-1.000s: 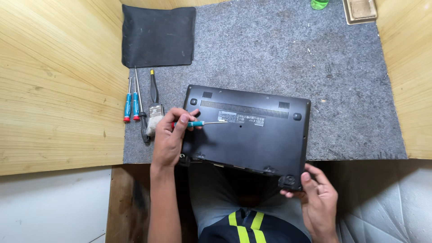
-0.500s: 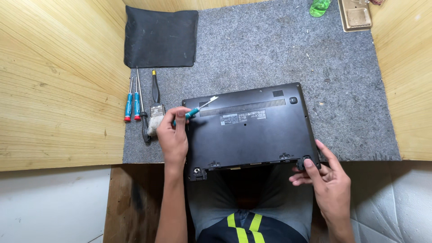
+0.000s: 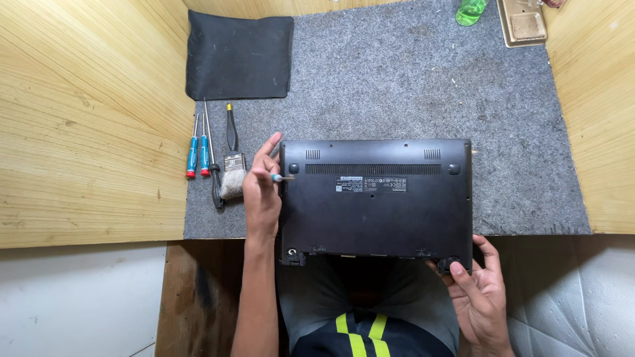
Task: The person uses a screwdriver to remove screws from the bottom panel of a laptop. After removing the screws, they pry the panel off with their fingers and lift it away to reveal the internal components.
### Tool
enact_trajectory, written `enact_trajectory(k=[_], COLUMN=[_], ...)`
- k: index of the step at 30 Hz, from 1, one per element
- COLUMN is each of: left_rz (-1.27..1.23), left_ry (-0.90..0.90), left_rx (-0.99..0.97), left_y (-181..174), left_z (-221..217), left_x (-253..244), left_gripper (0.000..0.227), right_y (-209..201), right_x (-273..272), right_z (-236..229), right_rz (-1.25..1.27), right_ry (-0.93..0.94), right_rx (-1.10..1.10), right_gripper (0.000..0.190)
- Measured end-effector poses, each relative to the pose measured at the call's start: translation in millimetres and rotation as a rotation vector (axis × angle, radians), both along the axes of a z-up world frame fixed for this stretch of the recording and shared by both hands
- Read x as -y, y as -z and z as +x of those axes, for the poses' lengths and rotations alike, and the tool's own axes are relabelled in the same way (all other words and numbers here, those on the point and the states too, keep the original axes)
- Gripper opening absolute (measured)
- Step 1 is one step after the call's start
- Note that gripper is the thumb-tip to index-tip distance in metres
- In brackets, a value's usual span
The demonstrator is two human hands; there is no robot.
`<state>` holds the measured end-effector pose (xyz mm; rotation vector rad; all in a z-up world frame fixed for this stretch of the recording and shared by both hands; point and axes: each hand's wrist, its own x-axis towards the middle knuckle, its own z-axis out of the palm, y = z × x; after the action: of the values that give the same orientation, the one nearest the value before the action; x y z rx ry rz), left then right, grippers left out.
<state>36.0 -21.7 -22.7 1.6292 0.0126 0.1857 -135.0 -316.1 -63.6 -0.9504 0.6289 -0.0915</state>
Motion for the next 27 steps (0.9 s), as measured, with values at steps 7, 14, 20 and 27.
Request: enact_trajectory(k=[7,14,20,27], left_rz=[-0.218,-0.355,-0.406,-0.348], left_ry=[0.031,0.05,0.082,0.054], left_rx=[0.128,0.242,0.29,0.306], left_y=[-15.6,-29.9,-41.0,-53.3], left_z=[-4.2,-0.8,0.1,-14.2], left_x=[7.6,14.3,17.8,21.4], left_gripper=[0.072,0.07,0.07,0.071], right_y=[4.0,10.1,15.5,1.4], right_x=[1.7,18.1,21.4,19.5], right_z=[-0.3,13.0,18.0,24.4], right_rz=[-0.057,-0.118,-0.092,-0.111], right_ry=[0.03,0.011,-0.005,0.01], right_rx=[0.124,0.245,0.307,0.27], right_gripper=[0.06,0.06,0.06,0.06])
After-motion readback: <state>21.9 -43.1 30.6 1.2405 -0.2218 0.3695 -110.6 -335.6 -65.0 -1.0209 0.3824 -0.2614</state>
